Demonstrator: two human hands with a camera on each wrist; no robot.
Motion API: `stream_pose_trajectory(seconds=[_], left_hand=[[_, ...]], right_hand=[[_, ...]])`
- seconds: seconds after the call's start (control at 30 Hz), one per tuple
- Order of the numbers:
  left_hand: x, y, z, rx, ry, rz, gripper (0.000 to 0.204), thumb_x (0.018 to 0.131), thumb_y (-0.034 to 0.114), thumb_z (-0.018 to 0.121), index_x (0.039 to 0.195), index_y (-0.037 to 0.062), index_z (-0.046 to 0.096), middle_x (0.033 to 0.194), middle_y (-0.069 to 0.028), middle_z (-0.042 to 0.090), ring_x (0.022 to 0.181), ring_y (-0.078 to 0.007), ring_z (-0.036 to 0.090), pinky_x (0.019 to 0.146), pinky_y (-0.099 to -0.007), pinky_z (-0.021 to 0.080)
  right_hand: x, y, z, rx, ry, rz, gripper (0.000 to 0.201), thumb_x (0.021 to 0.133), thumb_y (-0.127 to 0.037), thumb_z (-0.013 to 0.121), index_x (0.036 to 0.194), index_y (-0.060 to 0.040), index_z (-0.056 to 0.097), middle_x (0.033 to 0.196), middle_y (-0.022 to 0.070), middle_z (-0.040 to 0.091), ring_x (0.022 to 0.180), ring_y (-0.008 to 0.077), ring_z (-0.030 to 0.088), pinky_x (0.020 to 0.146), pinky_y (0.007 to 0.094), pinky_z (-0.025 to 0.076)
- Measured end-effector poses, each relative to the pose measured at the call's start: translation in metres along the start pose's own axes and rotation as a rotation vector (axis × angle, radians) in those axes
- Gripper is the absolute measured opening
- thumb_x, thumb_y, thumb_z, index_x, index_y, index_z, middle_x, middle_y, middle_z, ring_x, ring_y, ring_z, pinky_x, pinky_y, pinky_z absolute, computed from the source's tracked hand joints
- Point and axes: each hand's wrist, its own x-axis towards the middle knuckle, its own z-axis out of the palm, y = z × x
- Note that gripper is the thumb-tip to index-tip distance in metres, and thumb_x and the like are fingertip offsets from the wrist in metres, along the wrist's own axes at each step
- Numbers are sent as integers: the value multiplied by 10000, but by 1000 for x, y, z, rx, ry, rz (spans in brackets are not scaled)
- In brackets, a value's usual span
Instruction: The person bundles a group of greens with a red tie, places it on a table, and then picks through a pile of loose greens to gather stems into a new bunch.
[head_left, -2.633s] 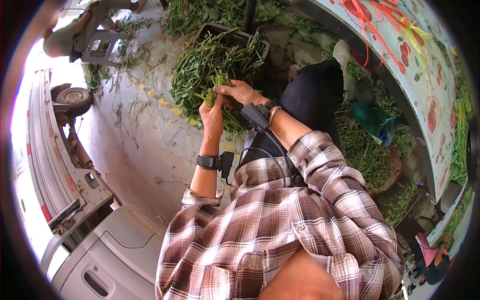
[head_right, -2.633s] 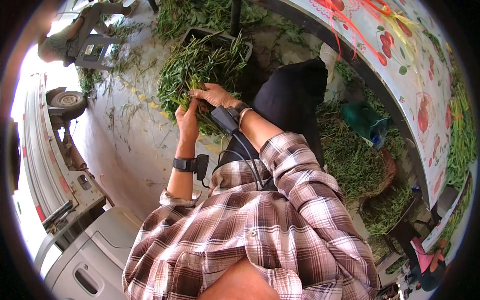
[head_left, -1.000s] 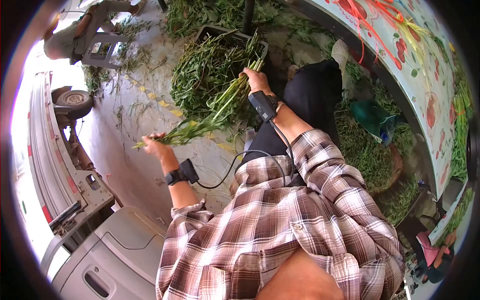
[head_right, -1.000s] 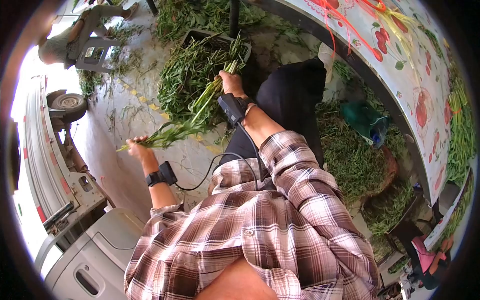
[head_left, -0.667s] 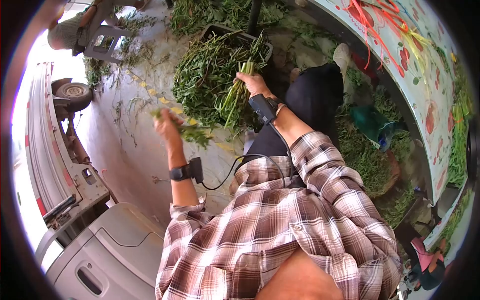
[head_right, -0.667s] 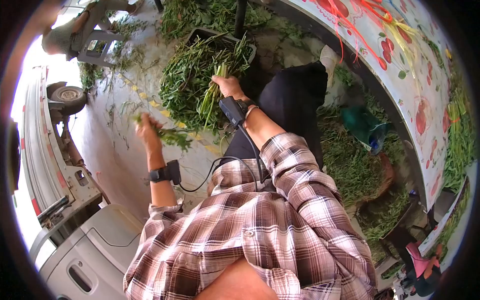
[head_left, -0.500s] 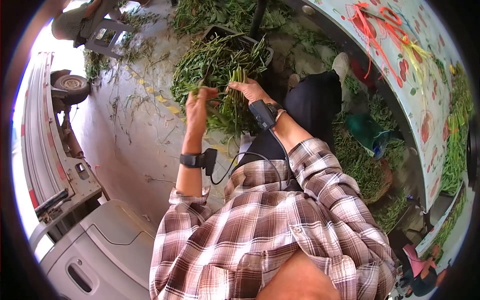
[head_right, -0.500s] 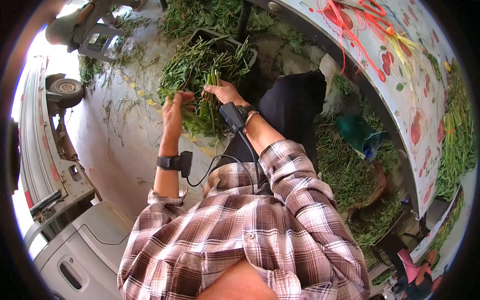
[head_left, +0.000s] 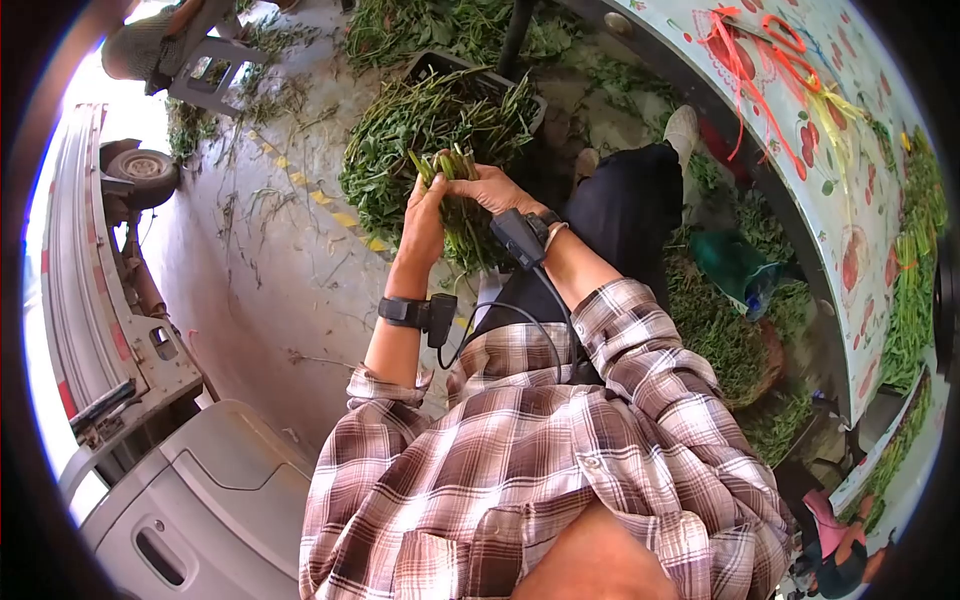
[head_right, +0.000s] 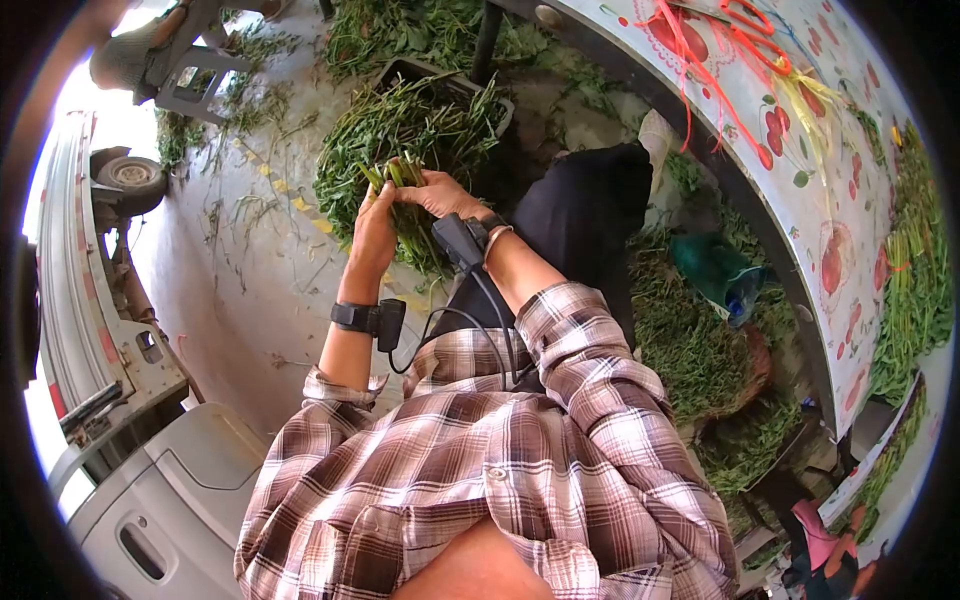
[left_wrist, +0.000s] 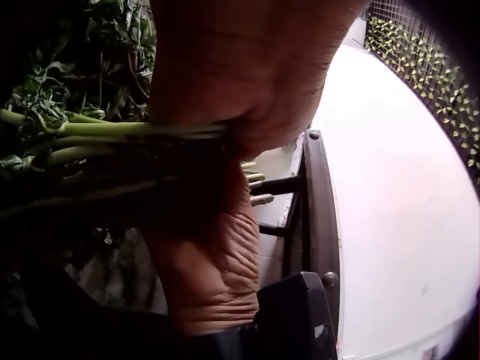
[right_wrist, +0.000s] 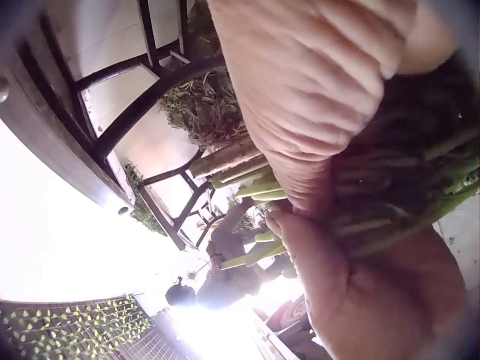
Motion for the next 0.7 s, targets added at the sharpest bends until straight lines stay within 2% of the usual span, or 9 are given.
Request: stream_pose_trajectory(seconds=[0.1,0.2,0.33,0.4,0.5,0.63,0.7], left_hand=[[6,-7,-5,10,8,65,333,920,128,426,1234,24,458,1135,-70,550,1001,-151,534,890,-280,407],[8,-10,-5,-20,-13,75,339,909,106,432,1234,19,466,1138,-76,550,1024,-163,529,910,-286,393],[9,-10,-6,-112,-25,76,332,907,88,428,1224,-5,466,1141,-90,550,1034,-169,528,917,-293,393],[11,-12,-10,-202,47,40,356,909,80,413,1250,-19,441,1173,-102,532,1063,-169,514,914,-280,388],[9,-7,-8,-236,34,87,322,913,77,416,1215,-19,467,1140,-101,549,1021,-173,537,883,-283,414],[9,-4,-6,-199,38,76,303,914,82,420,1193,-21,482,1113,-102,562,1004,-179,546,879,-288,422],[11,-4,-8,-141,34,41,302,906,73,425,1186,-24,484,1088,-103,571,981,-182,555,862,-288,434]], right_hand=[[-2,-3,2,-96,-64,67,406,746,-53,703,1131,-61,575,1025,-11,612,914,96,553,854,244,418],[-4,-5,3,-10,-22,70,405,723,-30,713,1107,-65,588,1023,-13,614,928,91,551,857,239,414],[-4,-5,1,16,-6,19,400,729,-30,709,1110,-62,592,1040,-11,615,945,94,552,868,238,411],[-4,-7,1,22,4,90,407,740,-20,697,1130,-61,589,1058,-9,615,957,95,551,878,239,409],[-5,-6,4,100,4,75,415,758,-6,673,1157,-60,575,1077,-5,611,971,100,549,889,241,406],[-6,-8,4,67,-7,94,405,770,5,654,1161,-57,572,1071,-5,612,977,109,549,893,238,403],[-5,-5,3,55,16,42,389,775,11,646,1151,-56,575,1059,1,616,970,114,553,885,245,411]])
